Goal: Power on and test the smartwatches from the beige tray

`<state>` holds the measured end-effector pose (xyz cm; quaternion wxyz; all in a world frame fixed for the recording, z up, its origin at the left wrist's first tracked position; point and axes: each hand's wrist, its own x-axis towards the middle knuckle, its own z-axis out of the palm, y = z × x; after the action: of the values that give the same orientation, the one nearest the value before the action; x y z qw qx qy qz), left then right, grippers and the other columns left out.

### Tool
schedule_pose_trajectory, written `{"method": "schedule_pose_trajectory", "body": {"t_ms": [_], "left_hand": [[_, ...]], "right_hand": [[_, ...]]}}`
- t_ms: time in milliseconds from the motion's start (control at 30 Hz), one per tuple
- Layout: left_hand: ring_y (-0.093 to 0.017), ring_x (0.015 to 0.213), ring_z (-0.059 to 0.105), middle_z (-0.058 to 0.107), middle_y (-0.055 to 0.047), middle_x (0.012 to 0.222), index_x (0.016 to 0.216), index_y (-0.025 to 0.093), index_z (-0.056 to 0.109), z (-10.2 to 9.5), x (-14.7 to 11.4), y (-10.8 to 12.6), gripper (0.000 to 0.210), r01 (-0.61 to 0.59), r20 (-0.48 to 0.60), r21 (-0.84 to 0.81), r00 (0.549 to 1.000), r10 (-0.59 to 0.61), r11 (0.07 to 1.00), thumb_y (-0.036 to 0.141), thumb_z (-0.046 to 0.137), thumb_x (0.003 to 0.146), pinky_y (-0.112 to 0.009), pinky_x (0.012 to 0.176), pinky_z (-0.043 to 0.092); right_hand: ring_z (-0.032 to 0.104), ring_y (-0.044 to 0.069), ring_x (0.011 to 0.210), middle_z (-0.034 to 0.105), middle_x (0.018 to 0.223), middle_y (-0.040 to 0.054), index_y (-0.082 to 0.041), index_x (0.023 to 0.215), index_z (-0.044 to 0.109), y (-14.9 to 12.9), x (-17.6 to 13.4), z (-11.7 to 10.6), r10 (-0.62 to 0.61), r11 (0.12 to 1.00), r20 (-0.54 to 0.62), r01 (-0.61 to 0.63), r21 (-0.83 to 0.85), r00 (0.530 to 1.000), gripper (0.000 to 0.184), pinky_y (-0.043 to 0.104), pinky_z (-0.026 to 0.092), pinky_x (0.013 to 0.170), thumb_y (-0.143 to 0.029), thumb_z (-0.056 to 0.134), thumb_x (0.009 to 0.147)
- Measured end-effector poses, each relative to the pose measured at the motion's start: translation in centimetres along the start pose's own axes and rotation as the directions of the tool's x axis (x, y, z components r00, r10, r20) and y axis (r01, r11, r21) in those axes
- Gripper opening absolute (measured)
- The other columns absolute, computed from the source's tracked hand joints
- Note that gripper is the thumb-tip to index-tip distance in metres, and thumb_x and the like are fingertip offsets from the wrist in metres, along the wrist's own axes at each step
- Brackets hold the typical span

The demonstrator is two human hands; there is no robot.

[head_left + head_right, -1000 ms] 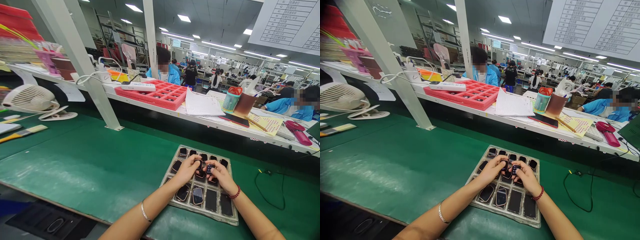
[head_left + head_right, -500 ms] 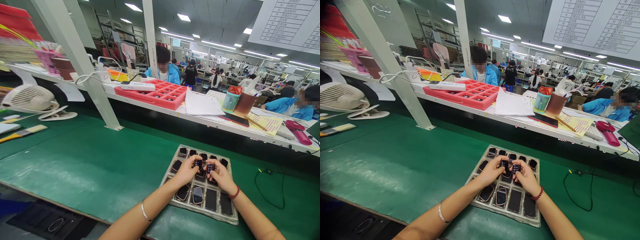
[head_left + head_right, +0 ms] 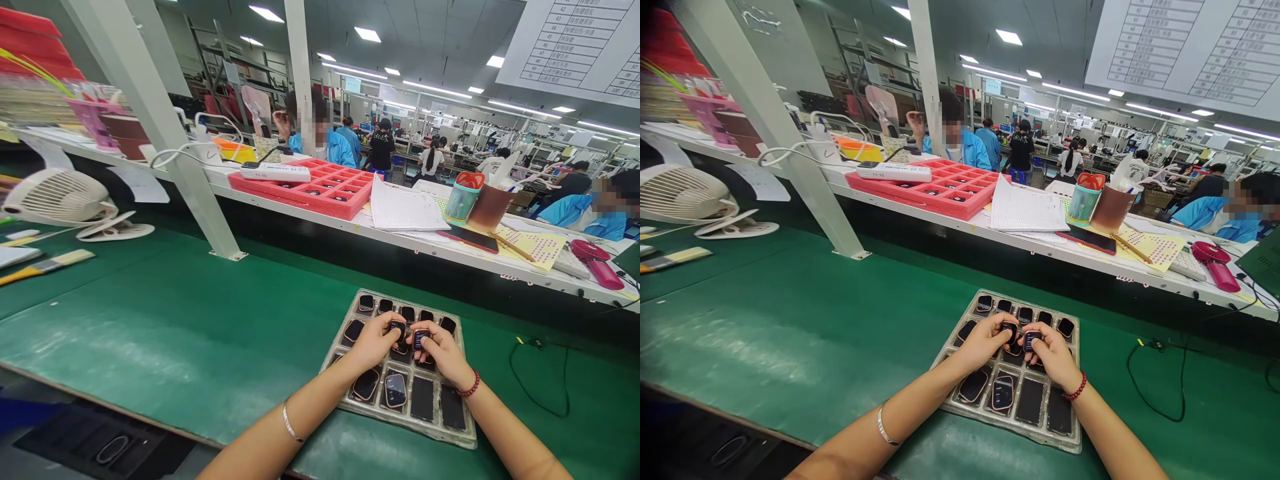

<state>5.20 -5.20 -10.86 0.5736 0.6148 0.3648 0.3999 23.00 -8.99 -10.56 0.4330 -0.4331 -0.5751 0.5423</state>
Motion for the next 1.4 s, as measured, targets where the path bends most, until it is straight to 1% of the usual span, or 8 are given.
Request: {"method": "schedule_pose_trajectory", "body": {"t_ms": [233,833,967,1133,1200,1300,1400], "left_hand": [[-0.010,0.057,0.057,0.059,-0.001,0.075,0.092,0.016,0.057,-0.09,0.00,-0.32,0.020,-0.003,0.016,-0.001,1.000,0.003,1.000,0.018,0.050,0.074,-0.022,0.053,0.046],[-0.010,0.057,0.056,0.059,-0.001,0.075,0.091,0.016,0.056,0.05,-0.15,0.00,0.018,0.012,0.017,-0.011,1.000,-0.012,1.000,0.018,0.050,0.074,-0.022,0.054,0.047],[-0.011,0.060,0.057,0.059,-0.001,0.077,0.090,0.015,0.056,0.09,-0.16,0.17,0.018,0.004,0.011,-0.024,1.000,-0.004,1.000,0.016,0.049,0.073,-0.022,0.055,0.047],[-0.014,0.075,0.059,0.063,-0.003,0.086,0.097,0.017,0.056,-0.09,-0.20,0.08,0.034,-0.065,-0.019,0.039,0.998,0.066,0.997,0.005,0.049,0.066,-0.024,0.066,0.048],[-0.015,0.075,0.059,0.064,-0.003,0.086,0.097,0.016,0.057,-0.23,-0.18,-0.03,0.032,-0.076,-0.034,0.076,0.996,0.079,0.994,0.007,0.050,0.067,-0.024,0.067,0.048],[-0.015,0.074,0.059,0.064,-0.003,0.085,0.094,0.016,0.058,-0.41,-0.09,-0.20,0.026,-0.077,-0.054,0.117,0.995,0.084,0.990,0.010,0.050,0.070,-0.025,0.068,0.047],[-0.014,0.074,0.059,0.064,-0.003,0.086,0.095,0.017,0.058,-0.47,-0.03,-0.33,0.027,-0.085,-0.071,0.132,0.993,0.095,0.988,0.010,0.051,0.070,-0.025,0.069,0.047]], "right_hand": [[0.059,0.011,0.056,0.064,0.085,0.0038,-0.019,0.100,0.056,-0.09,-0.03,0.14,0.019,1.000,-0.005,-0.019,0.004,1.000,0.024,0.022,0.046,0.048,-0.032,0.053,0.081],[0.059,0.011,0.056,0.065,0.084,0.0039,-0.019,0.100,0.056,-0.04,0.03,0.11,0.031,0.999,-0.002,-0.031,-0.007,1.000,0.026,0.022,0.046,0.049,-0.037,0.055,0.081],[0.058,0.011,0.056,0.064,0.085,0.0041,-0.019,0.101,0.056,-0.05,0.03,0.13,0.024,1.000,-0.004,-0.024,-0.009,1.000,0.025,0.022,0.046,0.048,-0.034,0.054,0.081],[0.061,0.014,0.071,0.061,0.099,0.0060,-0.022,0.111,0.051,-0.37,-0.05,0.31,-0.047,0.999,-0.027,0.047,0.003,0.999,0.032,0.025,0.050,0.056,-0.025,0.054,0.079],[0.061,0.014,0.072,0.061,0.100,0.0063,-0.022,0.113,0.051,-0.45,-0.17,0.42,-0.058,0.998,-0.010,0.058,-0.015,0.998,0.032,0.026,0.050,0.057,-0.023,0.052,0.080],[0.062,0.015,0.073,0.061,0.101,0.0063,-0.023,0.114,0.051,-0.45,-0.40,0.57,-0.048,0.997,0.045,0.051,-0.051,0.998,0.035,0.028,0.051,0.059,-0.020,0.053,0.079],[0.062,0.015,0.072,0.062,0.101,0.0069,-0.022,0.114,0.051,-0.38,-0.47,0.60,-0.040,0.997,0.070,0.044,-0.061,0.997,0.034,0.028,0.051,0.060,-0.019,0.053,0.080]]}}
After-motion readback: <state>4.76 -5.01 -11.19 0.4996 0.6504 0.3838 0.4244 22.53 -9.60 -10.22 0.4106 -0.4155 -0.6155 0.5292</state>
